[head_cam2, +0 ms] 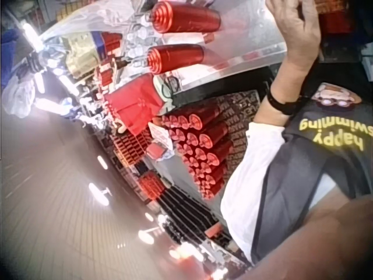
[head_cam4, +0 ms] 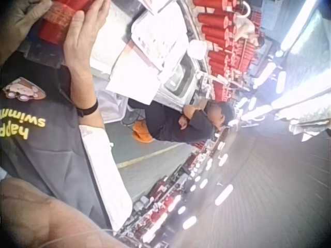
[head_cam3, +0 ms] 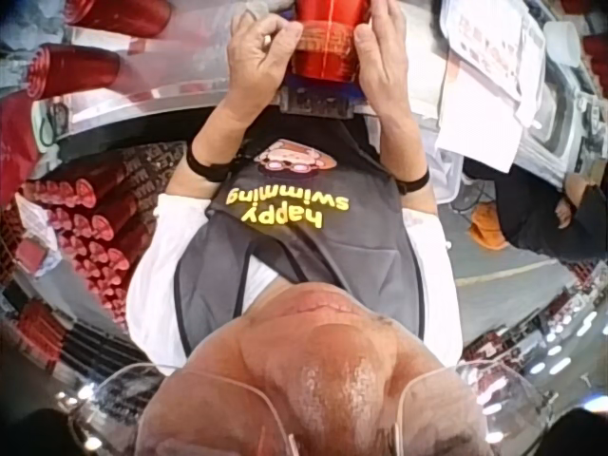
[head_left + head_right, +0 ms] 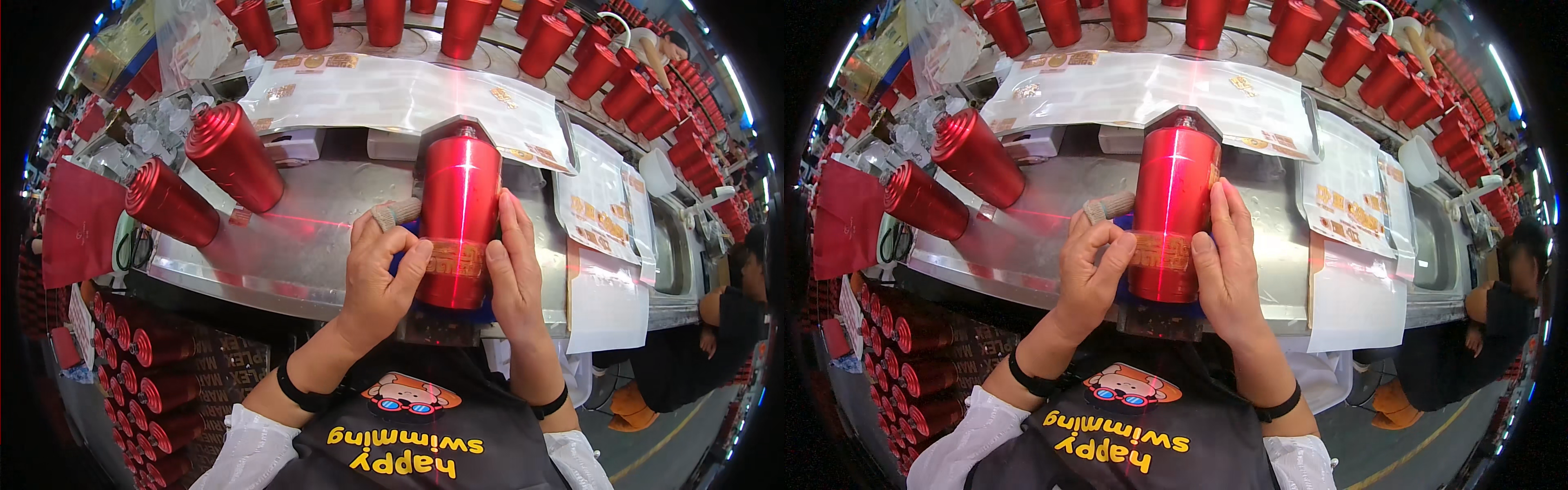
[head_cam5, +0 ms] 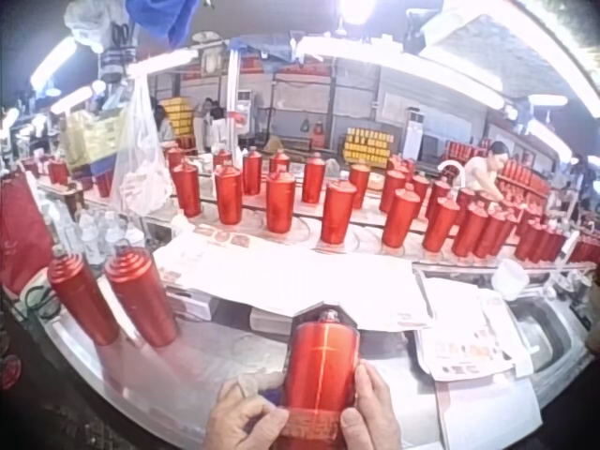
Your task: Apply gold-foil decorative labels to red cylindrical containers at a manufacturing workstation.
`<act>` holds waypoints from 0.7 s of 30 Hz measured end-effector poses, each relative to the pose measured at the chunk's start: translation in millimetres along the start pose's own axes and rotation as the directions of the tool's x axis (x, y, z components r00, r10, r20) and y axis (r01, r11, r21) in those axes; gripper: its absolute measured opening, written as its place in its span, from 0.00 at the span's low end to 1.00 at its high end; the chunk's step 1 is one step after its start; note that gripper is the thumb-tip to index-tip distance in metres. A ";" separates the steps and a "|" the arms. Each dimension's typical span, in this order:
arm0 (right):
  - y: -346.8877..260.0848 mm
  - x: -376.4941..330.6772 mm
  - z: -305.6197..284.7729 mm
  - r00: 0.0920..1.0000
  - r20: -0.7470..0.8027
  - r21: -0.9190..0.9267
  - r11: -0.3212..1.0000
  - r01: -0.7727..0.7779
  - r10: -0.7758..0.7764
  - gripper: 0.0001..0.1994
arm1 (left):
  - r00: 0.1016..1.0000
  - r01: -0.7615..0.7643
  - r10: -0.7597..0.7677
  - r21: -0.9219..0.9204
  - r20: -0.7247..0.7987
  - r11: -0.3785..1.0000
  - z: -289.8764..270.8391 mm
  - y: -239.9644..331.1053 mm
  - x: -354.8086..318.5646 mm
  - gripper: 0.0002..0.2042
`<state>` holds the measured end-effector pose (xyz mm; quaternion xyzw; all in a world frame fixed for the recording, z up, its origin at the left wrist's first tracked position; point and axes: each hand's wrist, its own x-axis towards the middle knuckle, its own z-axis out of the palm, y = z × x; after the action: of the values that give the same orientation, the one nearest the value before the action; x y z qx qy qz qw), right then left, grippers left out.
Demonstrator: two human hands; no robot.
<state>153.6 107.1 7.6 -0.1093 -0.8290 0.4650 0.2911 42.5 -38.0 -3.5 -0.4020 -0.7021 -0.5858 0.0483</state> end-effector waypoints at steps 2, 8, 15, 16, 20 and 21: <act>1.8 -0.4 -0.1 1.000 -0.001 -0.038 0.999 0.017 -0.017 0.26 | 1.000 -0.002 0.002 -0.004 0.013 1.000 -0.7 -0.6 0.0 0.09; 0.0 0.9 1.2 1.000 -0.019 -0.056 0.998 0.012 -0.014 0.27 | 1.000 0.005 -0.005 -0.008 0.004 1.000 0.3 -0.6 -0.5 0.09; 1.3 1.2 2.7 0.999 -0.029 -0.039 0.999 0.014 -0.015 0.28 | 0.993 0.113 -0.113 0.008 0.043 0.994 -1.4 1.0 -3.1 0.09; 1.3 1.0 3.0 1.000 -0.029 -0.037 0.999 0.007 -0.008 0.28 | 0.986 0.153 -0.152 -0.021 0.066 0.988 -1.7 -0.3 -4.0 0.09; 1.1 0.8 2.3 1.000 -0.018 -0.059 0.998 0.014 -0.015 0.28 | 0.971 0.229 -0.221 -0.094 0.091 0.969 0.0 -3.3 -6.1 0.10; -0.6 1.2 1.9 1.000 -0.012 -0.059 0.998 0.017 -0.017 0.28 | 0.971 0.231 -0.223 -0.094 0.085 0.968 0.3 -2.5 -6.1 0.10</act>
<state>151.6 106.0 7.8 -0.1136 -0.8413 0.4373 0.2968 45.2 -40.9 -8.9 -0.3422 -0.7135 -0.6078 -0.0659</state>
